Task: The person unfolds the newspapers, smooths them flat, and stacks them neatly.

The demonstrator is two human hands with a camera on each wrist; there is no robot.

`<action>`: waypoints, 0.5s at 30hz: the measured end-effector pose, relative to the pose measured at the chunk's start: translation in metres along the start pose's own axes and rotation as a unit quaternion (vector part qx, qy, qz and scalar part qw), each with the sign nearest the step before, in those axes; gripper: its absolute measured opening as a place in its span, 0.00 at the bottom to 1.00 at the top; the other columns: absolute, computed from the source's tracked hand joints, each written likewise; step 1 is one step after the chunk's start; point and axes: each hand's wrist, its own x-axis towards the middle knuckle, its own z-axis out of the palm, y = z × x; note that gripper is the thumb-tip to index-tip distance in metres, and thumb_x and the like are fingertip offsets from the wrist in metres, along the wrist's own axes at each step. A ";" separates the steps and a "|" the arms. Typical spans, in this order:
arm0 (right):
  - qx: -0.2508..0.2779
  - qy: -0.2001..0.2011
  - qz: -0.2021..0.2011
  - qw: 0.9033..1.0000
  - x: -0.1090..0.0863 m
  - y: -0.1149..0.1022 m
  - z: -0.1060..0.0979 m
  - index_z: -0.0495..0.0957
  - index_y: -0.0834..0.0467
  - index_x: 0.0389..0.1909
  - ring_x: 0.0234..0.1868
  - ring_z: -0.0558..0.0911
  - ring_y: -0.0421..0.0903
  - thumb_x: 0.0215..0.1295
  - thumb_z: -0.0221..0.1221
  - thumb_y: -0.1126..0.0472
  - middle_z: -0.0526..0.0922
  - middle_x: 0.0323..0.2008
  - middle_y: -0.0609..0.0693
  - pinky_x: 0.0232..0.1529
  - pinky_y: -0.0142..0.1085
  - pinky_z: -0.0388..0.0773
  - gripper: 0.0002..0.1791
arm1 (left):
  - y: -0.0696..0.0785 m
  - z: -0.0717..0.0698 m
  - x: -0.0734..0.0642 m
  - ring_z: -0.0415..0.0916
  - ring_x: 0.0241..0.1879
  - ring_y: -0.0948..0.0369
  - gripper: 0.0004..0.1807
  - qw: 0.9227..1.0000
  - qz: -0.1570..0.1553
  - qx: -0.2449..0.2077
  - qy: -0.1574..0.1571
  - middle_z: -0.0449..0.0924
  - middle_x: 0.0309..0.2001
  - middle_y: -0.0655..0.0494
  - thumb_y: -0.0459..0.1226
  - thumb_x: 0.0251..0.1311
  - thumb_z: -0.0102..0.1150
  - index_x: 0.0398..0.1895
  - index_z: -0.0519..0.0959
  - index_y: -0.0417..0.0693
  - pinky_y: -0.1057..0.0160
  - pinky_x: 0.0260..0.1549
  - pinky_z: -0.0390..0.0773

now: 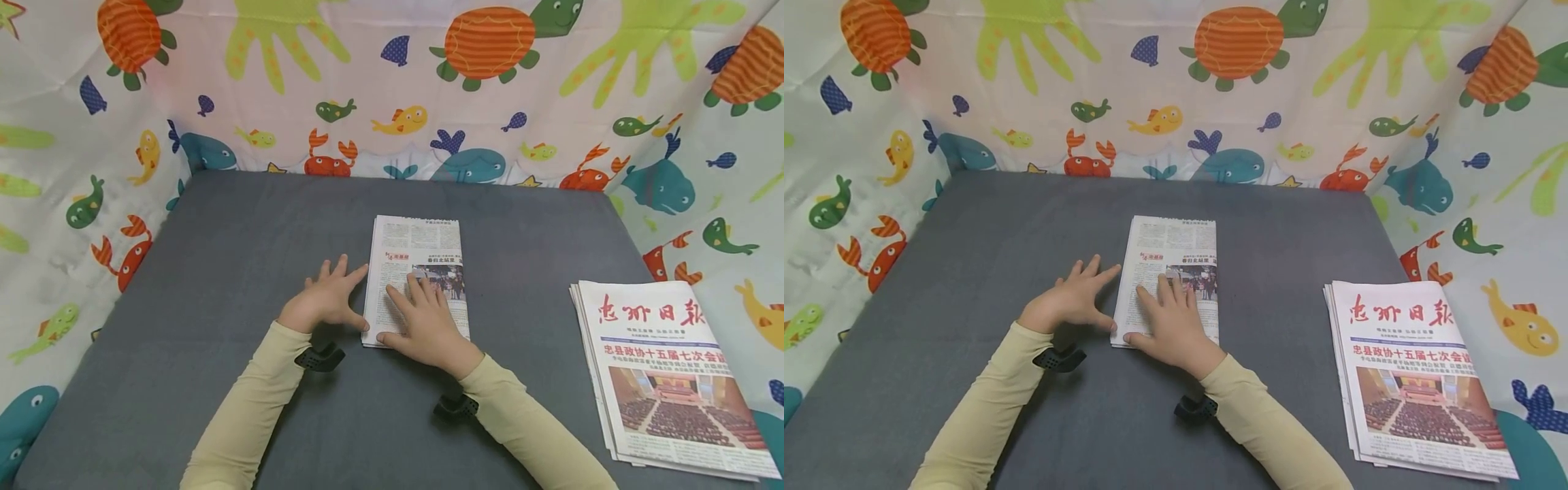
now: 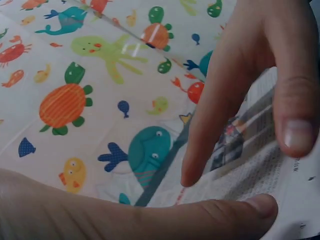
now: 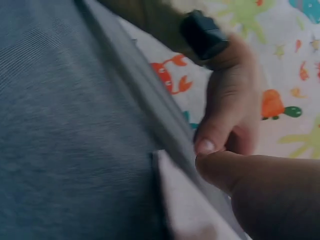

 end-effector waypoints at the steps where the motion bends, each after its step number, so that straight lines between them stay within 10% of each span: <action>1: -0.003 0.000 0.000 1.000 0.001 0.000 0.004 0.60 0.49 0.79 0.80 0.49 0.72 0.64 0.62 0.33 0.51 0.80 0.68 0.75 0.70 0.47 0.48 | 0.000 0.001 0.000 0.33 0.80 0.31 0.64 1.000 -0.002 0.000 -0.005 0.36 0.83 0.35 0.54 0.46 0.80 0.83 0.51 0.55 0.22 0.69 0.48; 15: -0.009 -0.007 0.010 1.000 0.005 0.001 0.021 0.62 0.50 0.78 0.80 0.49 0.73 0.60 0.64 0.31 0.54 0.79 0.67 0.74 0.72 0.48 0.49 | -0.001 0.006 0.003 0.29 0.81 0.33 0.66 0.999 -0.026 -0.023 -0.032 0.32 0.83 0.38 0.50 0.44 0.82 0.84 0.49 0.55 0.21 0.68 0.50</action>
